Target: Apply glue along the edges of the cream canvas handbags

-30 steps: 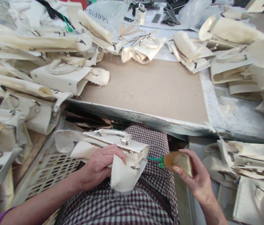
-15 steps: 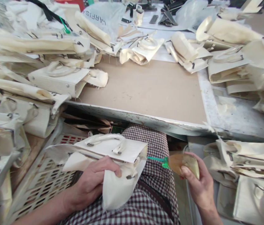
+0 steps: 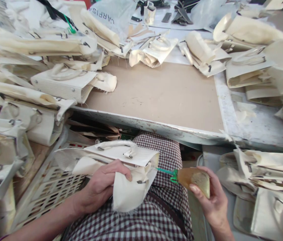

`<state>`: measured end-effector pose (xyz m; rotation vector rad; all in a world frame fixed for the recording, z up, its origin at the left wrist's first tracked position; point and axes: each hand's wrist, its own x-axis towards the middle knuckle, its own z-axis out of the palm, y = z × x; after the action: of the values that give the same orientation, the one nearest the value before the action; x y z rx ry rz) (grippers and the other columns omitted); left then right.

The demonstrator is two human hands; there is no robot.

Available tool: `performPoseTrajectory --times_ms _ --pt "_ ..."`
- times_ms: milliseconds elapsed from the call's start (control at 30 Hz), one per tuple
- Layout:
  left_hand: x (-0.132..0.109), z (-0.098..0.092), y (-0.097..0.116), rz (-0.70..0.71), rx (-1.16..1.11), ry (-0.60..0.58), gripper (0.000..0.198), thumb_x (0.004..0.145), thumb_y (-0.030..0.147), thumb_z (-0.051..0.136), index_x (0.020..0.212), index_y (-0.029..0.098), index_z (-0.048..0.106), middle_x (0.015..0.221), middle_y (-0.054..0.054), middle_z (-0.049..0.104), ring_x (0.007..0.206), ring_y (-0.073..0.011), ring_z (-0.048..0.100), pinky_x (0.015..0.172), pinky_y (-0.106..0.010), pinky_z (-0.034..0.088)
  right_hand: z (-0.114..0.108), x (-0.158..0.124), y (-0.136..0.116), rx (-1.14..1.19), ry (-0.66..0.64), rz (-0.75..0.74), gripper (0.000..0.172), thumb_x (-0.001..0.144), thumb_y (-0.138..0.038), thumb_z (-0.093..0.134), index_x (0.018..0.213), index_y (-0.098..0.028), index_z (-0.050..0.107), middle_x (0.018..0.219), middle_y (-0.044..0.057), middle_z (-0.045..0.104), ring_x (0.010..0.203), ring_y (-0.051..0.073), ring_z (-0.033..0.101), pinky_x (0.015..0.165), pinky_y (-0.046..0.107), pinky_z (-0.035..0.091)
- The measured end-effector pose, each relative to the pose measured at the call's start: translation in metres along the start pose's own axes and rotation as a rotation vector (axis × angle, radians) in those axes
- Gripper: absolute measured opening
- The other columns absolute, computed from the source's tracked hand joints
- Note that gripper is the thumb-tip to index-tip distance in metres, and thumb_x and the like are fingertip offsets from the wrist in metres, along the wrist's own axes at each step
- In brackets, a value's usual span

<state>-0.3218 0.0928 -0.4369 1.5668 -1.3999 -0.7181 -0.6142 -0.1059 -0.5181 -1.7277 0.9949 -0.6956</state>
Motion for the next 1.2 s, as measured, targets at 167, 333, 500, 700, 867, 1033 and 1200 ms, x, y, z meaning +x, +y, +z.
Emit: performPoseTrajectory --times_ms 167,333,500,700,867,1033,1200 --pt "-0.003 0.003 -0.011 -0.073 -0.038 0.008 0.017 0.101 0.023 0.053 0.100 0.019 0.070 0.092 -0.007 0.071 0.083 -0.0189 0.065 0.074 -0.028 0.052 0.008 -0.001 -0.002 -0.001 0.072 0.037 0.045 0.080 -0.042 0.079 0.117 -0.023 0.063 0.111 0.008 0.065 0.096 0.026 0.065 0.083 0.036 0.056" --pt "-0.005 0.003 -0.012 -0.082 -0.060 0.003 0.017 0.100 0.023 0.053 0.099 0.020 0.071 0.091 -0.008 0.072 0.084 -0.0212 0.065 0.071 -0.029 0.054 0.008 -0.002 -0.007 0.032 0.110 0.099 0.048 0.077 -0.047 0.080 0.114 -0.022 0.064 0.103 0.007 0.068 0.084 0.024 0.066 0.071 0.032 0.057" --pt "-0.005 0.003 -0.012 -0.026 -0.029 0.006 0.015 0.099 0.022 0.055 0.100 0.019 0.070 0.092 -0.008 0.071 0.082 -0.0191 0.065 0.068 -0.027 0.052 0.006 -0.001 -0.015 -0.040 0.054 0.159 0.051 0.075 -0.052 0.080 0.112 -0.021 0.066 0.101 0.008 0.071 0.085 0.026 0.068 0.072 0.034 0.059" --pt "0.000 0.002 -0.007 0.006 0.018 0.030 0.013 0.099 0.022 0.057 0.099 0.019 0.070 0.092 -0.007 0.071 0.081 -0.0177 0.063 0.072 -0.027 0.051 0.005 0.000 -0.030 0.017 0.005 0.318 0.054 0.072 -0.058 0.080 0.109 -0.020 0.069 0.090 0.007 0.072 0.064 0.022 0.063 0.045 0.028 0.053" --pt "0.003 0.002 -0.003 -0.014 0.018 0.034 0.014 0.099 0.023 0.058 0.097 0.019 0.071 0.090 -0.006 0.070 0.079 -0.0176 0.064 0.071 -0.026 0.052 0.008 -0.009 -0.040 0.141 -0.015 0.472 0.058 0.069 -0.059 0.081 0.111 -0.021 0.068 0.081 0.004 0.071 0.053 0.018 0.058 0.038 0.026 0.050" --pt "0.006 0.001 0.000 -0.057 0.040 0.041 0.016 0.100 0.024 0.057 0.095 0.018 0.071 0.089 -0.006 0.070 0.077 -0.0164 0.064 0.074 -0.025 0.053 0.008 -0.019 -0.041 0.182 0.021 0.511 0.061 0.066 -0.059 0.083 0.110 -0.019 0.068 0.084 0.007 0.072 0.054 0.020 0.059 0.038 0.028 0.051" --pt "0.008 0.001 0.004 -0.019 0.060 0.032 0.018 0.101 0.026 0.056 0.095 0.018 0.071 0.089 -0.006 0.070 0.078 -0.0160 0.065 0.070 -0.023 0.051 0.011 -0.029 -0.052 0.230 0.052 0.567 0.062 0.067 -0.058 0.083 0.113 -0.019 0.067 0.083 0.005 0.070 0.053 0.017 0.057 0.038 0.025 0.050"
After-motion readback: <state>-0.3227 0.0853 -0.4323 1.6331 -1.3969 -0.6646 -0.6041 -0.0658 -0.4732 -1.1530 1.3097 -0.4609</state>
